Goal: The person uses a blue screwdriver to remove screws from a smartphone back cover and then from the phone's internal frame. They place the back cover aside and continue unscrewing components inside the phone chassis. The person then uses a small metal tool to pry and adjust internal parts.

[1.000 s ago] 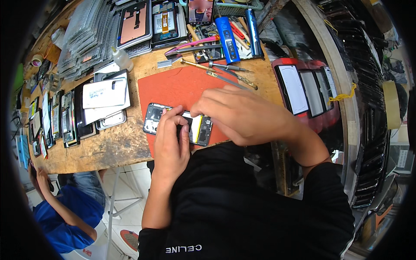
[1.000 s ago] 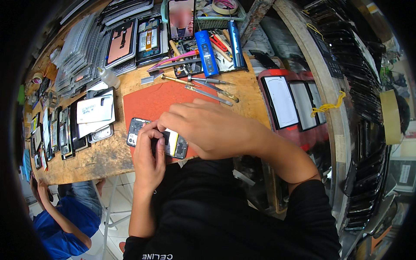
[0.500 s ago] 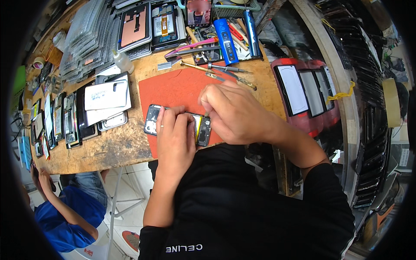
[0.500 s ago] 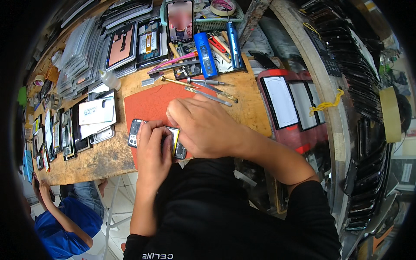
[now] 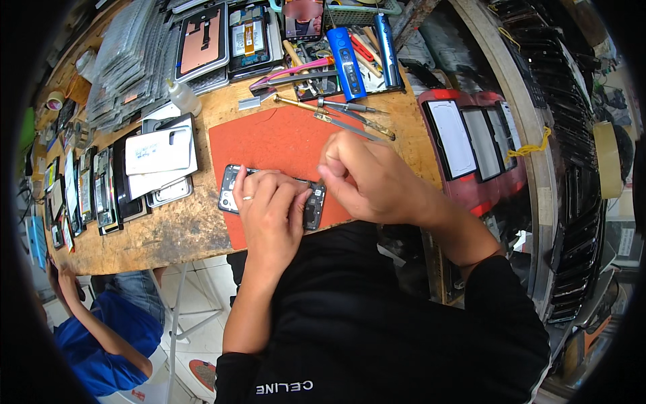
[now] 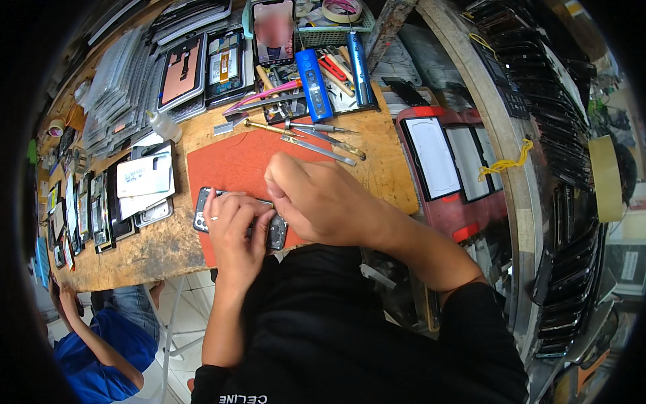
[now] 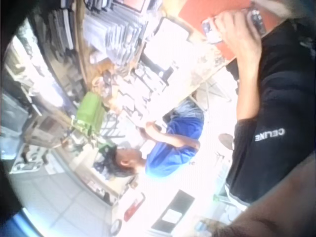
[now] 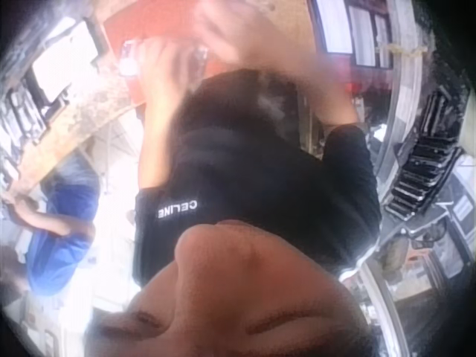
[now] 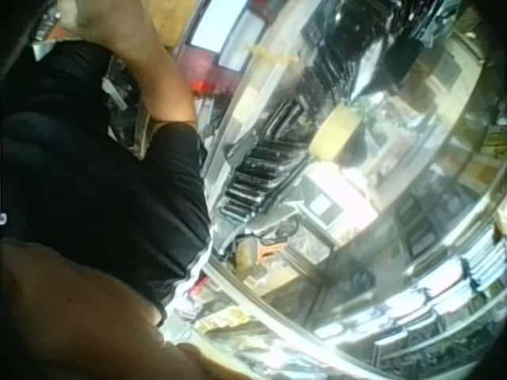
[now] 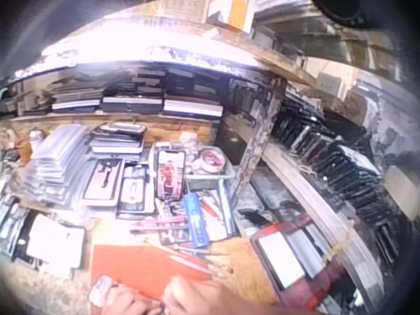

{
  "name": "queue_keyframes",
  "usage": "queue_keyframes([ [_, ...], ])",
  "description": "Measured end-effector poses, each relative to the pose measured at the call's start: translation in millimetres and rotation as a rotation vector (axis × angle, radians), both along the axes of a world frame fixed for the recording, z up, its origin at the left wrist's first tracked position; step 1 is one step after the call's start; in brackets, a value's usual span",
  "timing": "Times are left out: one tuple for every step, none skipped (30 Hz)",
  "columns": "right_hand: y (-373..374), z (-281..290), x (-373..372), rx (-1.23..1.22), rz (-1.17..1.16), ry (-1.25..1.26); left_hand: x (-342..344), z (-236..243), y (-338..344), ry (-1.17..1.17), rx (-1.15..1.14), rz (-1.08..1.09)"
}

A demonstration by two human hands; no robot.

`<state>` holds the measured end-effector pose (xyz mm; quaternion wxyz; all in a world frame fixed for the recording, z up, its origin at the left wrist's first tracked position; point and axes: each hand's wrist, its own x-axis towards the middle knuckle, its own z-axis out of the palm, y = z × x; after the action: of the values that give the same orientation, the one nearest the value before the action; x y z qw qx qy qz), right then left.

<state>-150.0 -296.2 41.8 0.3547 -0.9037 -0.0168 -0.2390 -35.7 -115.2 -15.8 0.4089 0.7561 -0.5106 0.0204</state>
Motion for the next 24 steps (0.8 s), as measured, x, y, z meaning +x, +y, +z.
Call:
queue_keyframes([
  [-1.2,-0.7,-1.6,-0.043,-0.029,-0.024,-0.2,-4.0,0.2,-0.005,-0.034,0.029],
  [-2.2,-1.7,-2.7,-0.087,-0.058,-0.047,-0.2,-6.2,0.8,-0.009,-0.067,0.058],
  [-3.2,-4.5,-4.4,-0.063,-0.057,0.012,0.1,-5.9,0.8,-0.015,-0.094,0.060],
  [-4.2,-8.1,-6.2,-0.038,-0.057,0.071,0.4,-4.8,1.1,-0.021,-0.121,0.062],
  [-5.0,-9.9,-7.9,-0.014,-0.056,0.130,0.8,-4.6,1.7,-0.026,-0.148,0.064],
  [-4.8,-9.4,-9.2,-0.026,-0.055,0.110,1.5,-5.7,3.2,0.014,-0.154,0.055],
  [-4.3,-8.1,-10.8,-0.038,-0.054,0.090,2.5,-7.2,5.3,0.054,-0.159,0.046],
  [-3.6,-6.8,-11.9,-0.050,-0.052,0.070,2.9,-8.5,8.0,0.094,-0.165,0.037],
  [-2.1,-5.7,-11.8,-0.037,-0.043,0.046,1.4,-8.8,13.1,0.089,-0.156,0.067],
  [0.1,-4.9,-10.3,-0.025,-0.033,0.023,-0.8,-11.9,16.5,0.120,-0.241,0.125],
  [1.5,-5.0,-9.1,-0.013,-0.024,-0.001,-3.6,-18.1,19.0,0.151,-0.326,0.184],
  [2.2,-7.1,-8.0,-0.004,-0.030,-0.001,-5.9,-24.7,22.1,0.183,-0.412,0.244],
  [2.5,-11.0,-7.3,0.006,-0.035,0.000,-7.2,-29.4,25.2,0.220,-0.434,0.255],
  [2.6,-12.9,-7.2,0.015,-0.041,0.000,-7.1,-31.6,26.1,0.186,-0.446,0.222],
  [2.6,-12.6,-7.5,-0.002,-0.031,0.017,-7.2,-30.8,26.9,0.151,-0.454,0.197],
  [2.6,-10.9,-8.7,-0.020,-0.021,0.033,-7.0,-27.9,26.8,0.115,-0.463,0.172],
  [3.5,-8.9,-9.1,-0.038,-0.011,0.049,-5.8,-23.3,23.3,0.059,-0.443,0.147],
  [7.4,-5.2,-9.7,-0.155,-0.045,0.078,-5.8,-19.6,20.2,0.050,-0.371,0.097],
  [12.9,0.0,-10.9,-0.273,-0.078,0.107,-6.4,-16.7,17.7,0.042,-0.299,0.048],
  [16.2,4.0,-11.0,-0.390,-0.110,0.135,-6.7,-14.2,14.7,0.035,-0.227,0.000],
  [14.4,7.3,-9.0,-0.343,-0.031,0.107,-5.1,-10.6,9.1,-0.035,-0.192,-0.037],
  [10.2,10.2,-6.0,-0.295,0.049,0.080,-5.0,-7.2,8.9,-0.063,-0.141,-0.067],
  [7.1,11.5,-3.5,-0.247,0.129,0.052,-4.8,-4.0,9.2,-0.090,-0.089,-0.096],
  [6.3,10.9,-1.9,-0.239,0.105,0.015,-4.2,-2.2,9.0,-0.113,-0.041,-0.127],
])
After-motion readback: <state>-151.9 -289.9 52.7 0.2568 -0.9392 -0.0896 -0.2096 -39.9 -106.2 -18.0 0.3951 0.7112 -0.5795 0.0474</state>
